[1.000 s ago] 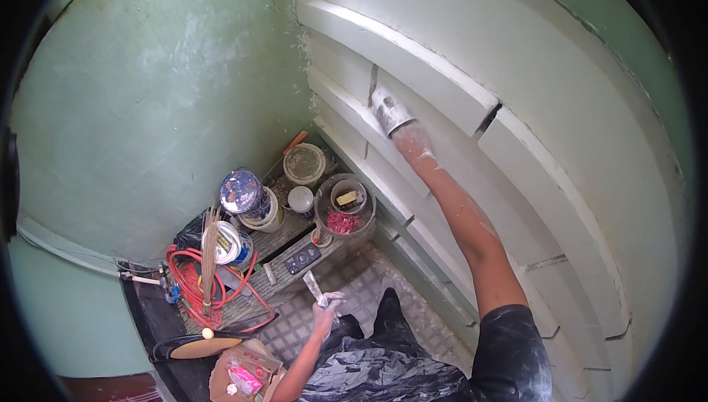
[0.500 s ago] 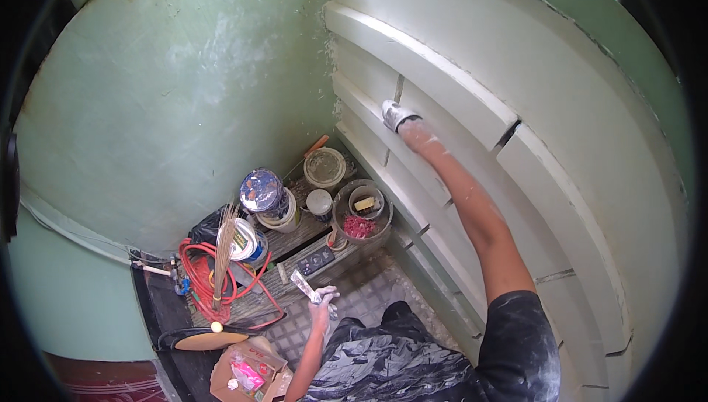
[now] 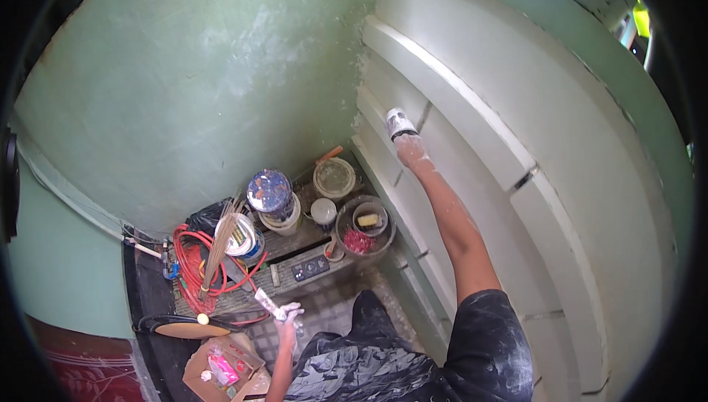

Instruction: Applying plaster or filler to a structured wall with horizontal ridges using a putty knife and a handheld container of material.

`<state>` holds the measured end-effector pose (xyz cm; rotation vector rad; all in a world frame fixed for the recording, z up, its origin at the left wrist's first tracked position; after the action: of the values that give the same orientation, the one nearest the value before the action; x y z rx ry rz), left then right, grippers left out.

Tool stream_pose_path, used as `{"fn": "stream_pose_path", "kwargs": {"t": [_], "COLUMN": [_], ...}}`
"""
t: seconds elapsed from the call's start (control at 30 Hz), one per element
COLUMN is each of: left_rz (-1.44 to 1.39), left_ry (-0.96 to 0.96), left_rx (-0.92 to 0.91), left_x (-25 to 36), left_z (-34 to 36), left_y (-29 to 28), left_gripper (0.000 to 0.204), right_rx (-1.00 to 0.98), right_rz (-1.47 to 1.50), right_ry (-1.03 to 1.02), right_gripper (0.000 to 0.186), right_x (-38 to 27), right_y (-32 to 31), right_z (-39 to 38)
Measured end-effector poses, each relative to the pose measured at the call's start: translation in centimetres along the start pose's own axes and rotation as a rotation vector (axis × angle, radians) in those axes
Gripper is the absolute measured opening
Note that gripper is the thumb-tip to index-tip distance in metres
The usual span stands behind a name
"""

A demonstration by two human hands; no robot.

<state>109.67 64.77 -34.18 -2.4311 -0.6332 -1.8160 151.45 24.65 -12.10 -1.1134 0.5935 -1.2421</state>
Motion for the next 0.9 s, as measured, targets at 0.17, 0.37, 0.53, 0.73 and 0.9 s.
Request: {"fn": "stream_pose_path", "kwargs": {"t": [0.17, 0.37, 0.53, 0.73, 0.9], "left_rz": [-0.022, -0.072, -0.061, -0.046, -0.086], "left_ry": [-0.028, -0.038, -0.028, -0.048, -0.012], "left_rx": [0.208, 0.254, 0.209, 0.276, 0.303], "left_x": [-0.7, -0.2, 1.9, 2.9, 3.5], "left_z": [1.6, 4.9, 8.1, 10.5, 10.8], "left_y": [-2.6, -0.2, 3.1, 4.8, 4.2], "left_gripper": [0.008, 0.009, 0.011, 0.016, 0.011], "right_rx": [0.111, -0.05, -0.017, 0.172, -0.011], "right_rz": [-0.07, 0.078, 0.069, -0.01, 0.182], "right_ry": [0.064, 0.167, 0.084, 0.065, 0.152], "right_gripper": [0.023, 0.029, 0.023, 0.015, 0.019], "right_x": [2.3, 0.8, 2.1, 0.8, 1.3], "right_y": [-0.4, 2.3, 2.4, 5.1, 7.0], "right_z": [5.0, 6.2, 10.8, 13.1, 18.5]}}
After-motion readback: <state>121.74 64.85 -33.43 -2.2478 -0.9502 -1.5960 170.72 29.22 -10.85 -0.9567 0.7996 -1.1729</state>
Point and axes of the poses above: each hand's wrist, its own z-axis towards the middle knuckle, its own y-axis out of the palm, x = y × z, the point moved 9 cm from there along z, towards the middle knuckle
